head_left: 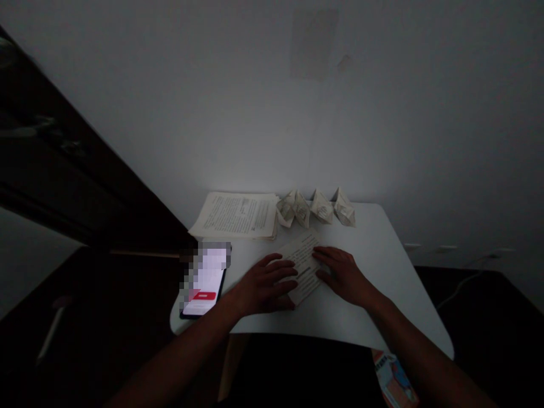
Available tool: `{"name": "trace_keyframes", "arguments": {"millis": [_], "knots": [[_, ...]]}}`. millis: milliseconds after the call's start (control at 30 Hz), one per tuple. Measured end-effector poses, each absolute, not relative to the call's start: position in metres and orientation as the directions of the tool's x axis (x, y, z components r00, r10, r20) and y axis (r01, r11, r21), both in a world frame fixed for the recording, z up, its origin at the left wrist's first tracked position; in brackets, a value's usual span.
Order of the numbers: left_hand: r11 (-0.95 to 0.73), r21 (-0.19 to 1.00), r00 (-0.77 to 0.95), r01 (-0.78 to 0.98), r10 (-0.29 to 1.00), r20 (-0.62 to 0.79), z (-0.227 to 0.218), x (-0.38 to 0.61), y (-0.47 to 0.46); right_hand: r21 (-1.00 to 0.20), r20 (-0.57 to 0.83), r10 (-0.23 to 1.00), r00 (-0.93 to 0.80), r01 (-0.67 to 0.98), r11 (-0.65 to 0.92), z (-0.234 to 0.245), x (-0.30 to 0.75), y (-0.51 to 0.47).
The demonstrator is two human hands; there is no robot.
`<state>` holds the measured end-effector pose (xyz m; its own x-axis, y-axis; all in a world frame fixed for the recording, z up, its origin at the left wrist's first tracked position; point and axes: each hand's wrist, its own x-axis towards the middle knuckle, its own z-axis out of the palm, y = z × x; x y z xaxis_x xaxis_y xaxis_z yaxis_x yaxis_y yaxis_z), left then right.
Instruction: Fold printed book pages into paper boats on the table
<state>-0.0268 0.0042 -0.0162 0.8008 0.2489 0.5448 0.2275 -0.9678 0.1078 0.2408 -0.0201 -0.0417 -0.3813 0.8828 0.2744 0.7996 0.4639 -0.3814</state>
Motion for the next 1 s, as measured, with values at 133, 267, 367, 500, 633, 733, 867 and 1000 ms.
{"name": "trace_keyframes", "arguments": {"millis": [133,267,367,500,633,733,867,1000], "knots": [[-0.966,0.113,0.845,0.234,0.259,0.468,-0.012,-0.017,-0.002,-0.364,0.267,0.887,-0.377,0.813,0.455,-0.043,0.241,-0.021],[-0.976,0.061,0.850,0.209,0.212,0.482,-0.016,-0.006,-0.002,-0.359,0.266,0.889,-0.373,0.817,0.451,-0.043,0.240,-0.021],[-0.980,0.037,0.834,0.198,0.188,0.519,-0.018,-0.001,0.003,-0.356,0.268,0.888,-0.373,0.818,0.451,-0.042,0.240,-0.021],[-0.975,0.035,0.855,0.218,0.208,0.475,-0.016,0.004,0.006,-0.354,0.276,0.889,-0.365,0.822,0.447,-0.042,0.239,-0.021],[-0.962,0.114,0.903,0.248,0.272,0.333,-0.016,0.004,0.003,-0.356,0.276,0.889,-0.366,0.820,0.448,-0.042,0.239,-0.021],[-0.941,0.192,0.893,0.278,0.327,0.309,-0.019,-0.001,0.005,-0.363,0.269,0.889,-0.370,0.816,0.449,-0.041,0.239,-0.021],[-0.886,0.272,0.841,0.375,0.449,0.301,-0.021,-0.003,0.009,-0.375,0.260,0.893,-0.367,0.814,0.444,-0.040,0.240,-0.021],[-0.808,0.316,0.767,0.498,0.580,0.275,-0.020,0.005,0.013,-0.403,0.243,0.893,-0.379,0.798,0.448,-0.038,0.241,-0.020]]}}
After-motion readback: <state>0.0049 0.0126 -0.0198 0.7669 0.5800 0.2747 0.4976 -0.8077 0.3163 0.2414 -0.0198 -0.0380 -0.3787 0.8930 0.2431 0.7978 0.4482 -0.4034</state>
